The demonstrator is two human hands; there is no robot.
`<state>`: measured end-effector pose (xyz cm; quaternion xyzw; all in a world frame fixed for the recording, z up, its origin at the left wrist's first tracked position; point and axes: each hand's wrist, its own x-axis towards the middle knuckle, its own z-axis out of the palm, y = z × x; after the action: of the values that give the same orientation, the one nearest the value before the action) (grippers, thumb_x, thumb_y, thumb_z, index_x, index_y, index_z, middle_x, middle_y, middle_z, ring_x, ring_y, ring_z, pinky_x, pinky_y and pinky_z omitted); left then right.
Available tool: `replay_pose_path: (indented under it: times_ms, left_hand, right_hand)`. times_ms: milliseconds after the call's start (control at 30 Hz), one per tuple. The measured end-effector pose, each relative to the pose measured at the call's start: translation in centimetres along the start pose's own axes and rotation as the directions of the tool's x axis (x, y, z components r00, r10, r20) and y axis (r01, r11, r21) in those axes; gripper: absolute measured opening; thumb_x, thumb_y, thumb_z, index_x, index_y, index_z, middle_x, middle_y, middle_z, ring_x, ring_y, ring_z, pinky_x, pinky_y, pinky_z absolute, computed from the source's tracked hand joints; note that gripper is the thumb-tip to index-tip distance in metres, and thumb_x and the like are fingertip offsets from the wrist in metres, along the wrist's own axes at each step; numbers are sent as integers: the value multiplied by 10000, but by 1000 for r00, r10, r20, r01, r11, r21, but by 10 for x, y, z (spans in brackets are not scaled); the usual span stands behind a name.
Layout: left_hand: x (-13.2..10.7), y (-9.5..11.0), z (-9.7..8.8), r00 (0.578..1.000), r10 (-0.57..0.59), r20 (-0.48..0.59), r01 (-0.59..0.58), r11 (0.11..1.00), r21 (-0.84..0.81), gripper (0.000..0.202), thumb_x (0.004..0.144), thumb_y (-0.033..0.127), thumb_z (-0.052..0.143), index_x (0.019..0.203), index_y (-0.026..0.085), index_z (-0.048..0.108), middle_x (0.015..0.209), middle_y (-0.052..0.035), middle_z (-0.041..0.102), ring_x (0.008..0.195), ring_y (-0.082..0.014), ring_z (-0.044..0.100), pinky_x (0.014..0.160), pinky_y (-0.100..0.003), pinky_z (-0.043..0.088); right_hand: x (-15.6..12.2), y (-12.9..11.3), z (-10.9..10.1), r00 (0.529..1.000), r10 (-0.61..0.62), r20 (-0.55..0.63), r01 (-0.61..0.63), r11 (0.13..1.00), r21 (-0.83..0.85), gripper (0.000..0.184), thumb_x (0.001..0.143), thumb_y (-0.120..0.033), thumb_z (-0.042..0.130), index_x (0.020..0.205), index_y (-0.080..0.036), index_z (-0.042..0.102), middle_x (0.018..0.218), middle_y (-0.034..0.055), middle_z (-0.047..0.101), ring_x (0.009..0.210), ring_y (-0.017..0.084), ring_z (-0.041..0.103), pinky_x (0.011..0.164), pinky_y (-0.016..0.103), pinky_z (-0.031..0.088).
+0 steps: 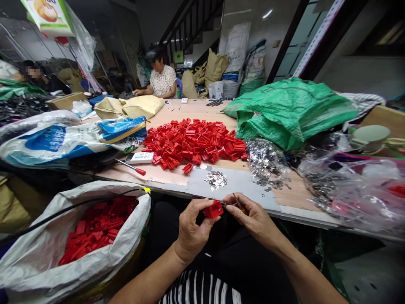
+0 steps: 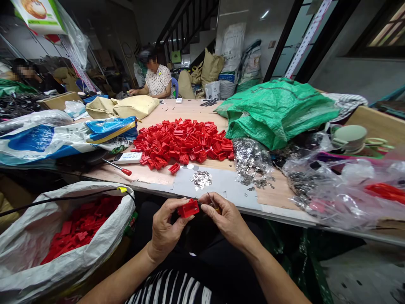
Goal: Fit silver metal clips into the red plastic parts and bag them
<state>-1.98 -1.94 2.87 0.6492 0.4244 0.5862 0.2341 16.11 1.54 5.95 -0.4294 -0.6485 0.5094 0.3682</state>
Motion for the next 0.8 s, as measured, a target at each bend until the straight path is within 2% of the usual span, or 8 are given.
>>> replay_pose_path:
  times_ms: [100,267,533,667,800]
  left_hand:
    - [-1,1,1,1000,13,19,-13,1000,-12,333,785,129,693,1087,248,621,1034,-48,698,999,-208,650,884,-343,523]
    - [-4,1,2,992,76,98,-71,996,-52,369,781,80,659,1105,253,623,1034,-50,709,952,-203,667,852,-340,539]
    - [-10,-3,7,972,68,226,-78,996,36,333,808,74,613,1102,231,597,976,-61,688,893,-186,646,803,-301,534]
    - [-11,-4,8,960,38,276,-49,998,31,319,810,84,616,1098,219,591,996,-74,664,920,-190,630,819,-298,524]
    - [-15,-7,7,976,-44,214,53,998,-35,312,798,100,642,1078,227,595,982,-58,650,888,-181,623,799,-294,514]
  right_hand:
    - [2,4,3,1000,-10,7,10,1000,18,234,851,-433,613,847,-207,551,789,-4,524,732,139,486,667,241,440]
    - [3,12,5,992,55,114,-65,994,87,309,811,-465,649,804,-211,473,728,-39,428,627,106,388,538,211,354]
    - [-5,36,13,984,115,136,-146,958,248,387,762,-511,688,816,-219,439,693,-63,412,579,90,352,504,209,290]
    - [-10,41,18,964,203,172,-251,908,336,420,745,-512,709,911,-230,445,735,-60,454,547,72,344,477,201,220]
    - [-12,41,20,950,232,210,-298,874,383,413,779,-478,697,1014,-240,454,820,-42,493,544,56,320,480,202,192]
